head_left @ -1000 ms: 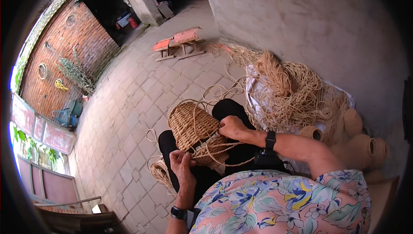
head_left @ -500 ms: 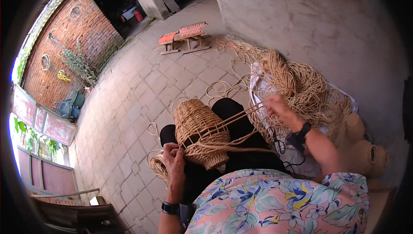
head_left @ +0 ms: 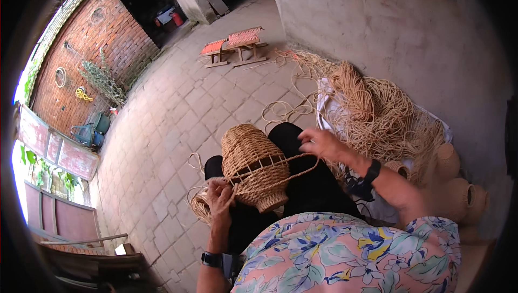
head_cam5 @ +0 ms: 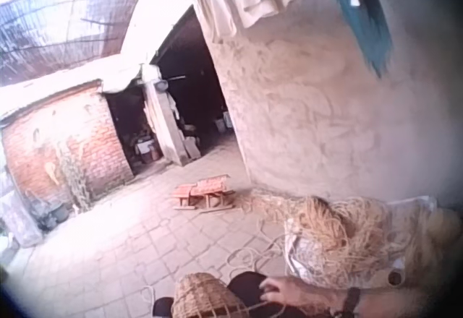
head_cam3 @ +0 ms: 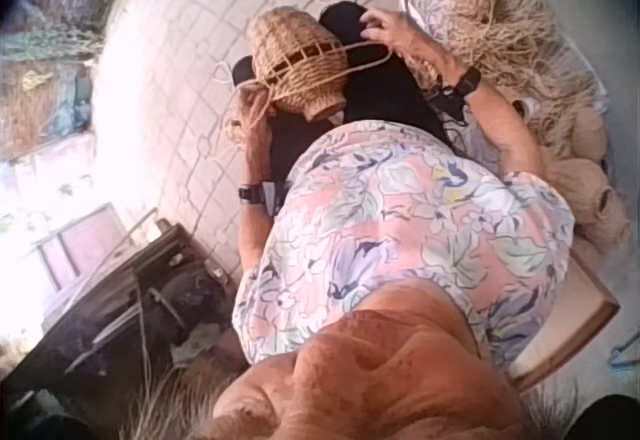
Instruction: The person is weaving and assembling a straw basket using loose straw fibers.
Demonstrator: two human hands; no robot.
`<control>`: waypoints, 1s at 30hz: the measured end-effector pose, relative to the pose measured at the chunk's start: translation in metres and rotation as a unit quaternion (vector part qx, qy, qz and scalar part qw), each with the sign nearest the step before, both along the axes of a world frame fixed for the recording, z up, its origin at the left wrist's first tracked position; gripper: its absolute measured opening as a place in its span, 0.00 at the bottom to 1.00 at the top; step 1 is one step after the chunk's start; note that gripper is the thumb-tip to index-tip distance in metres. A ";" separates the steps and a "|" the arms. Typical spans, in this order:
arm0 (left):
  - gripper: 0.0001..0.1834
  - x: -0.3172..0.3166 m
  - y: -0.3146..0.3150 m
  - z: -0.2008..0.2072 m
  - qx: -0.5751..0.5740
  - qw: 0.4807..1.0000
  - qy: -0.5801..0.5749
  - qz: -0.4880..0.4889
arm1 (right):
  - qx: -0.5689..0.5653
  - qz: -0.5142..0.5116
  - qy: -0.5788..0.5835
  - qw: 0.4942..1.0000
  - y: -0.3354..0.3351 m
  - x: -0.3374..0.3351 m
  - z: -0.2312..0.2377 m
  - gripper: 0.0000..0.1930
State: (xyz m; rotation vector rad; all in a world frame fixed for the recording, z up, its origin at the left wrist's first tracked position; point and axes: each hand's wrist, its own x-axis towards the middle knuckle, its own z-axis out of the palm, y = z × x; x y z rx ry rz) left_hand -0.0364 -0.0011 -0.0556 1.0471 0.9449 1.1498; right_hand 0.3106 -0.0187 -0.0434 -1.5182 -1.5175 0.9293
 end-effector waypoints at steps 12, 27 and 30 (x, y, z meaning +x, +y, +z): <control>0.02 0.003 0.009 -0.008 0.026 0.988 0.148 0.022 | -0.014 -0.179 -0.446 0.877 -0.065 0.256 -0.131 0.12; 0.03 0.008 0.001 0.002 -0.024 0.995 0.093 0.008 | 0.016 0.155 -0.045 0.987 -0.019 -0.020 0.026 0.14; 0.03 0.008 0.001 0.004 -0.022 0.996 0.090 0.011 | 0.045 0.138 0.038 0.989 -0.018 0.006 -0.001 0.12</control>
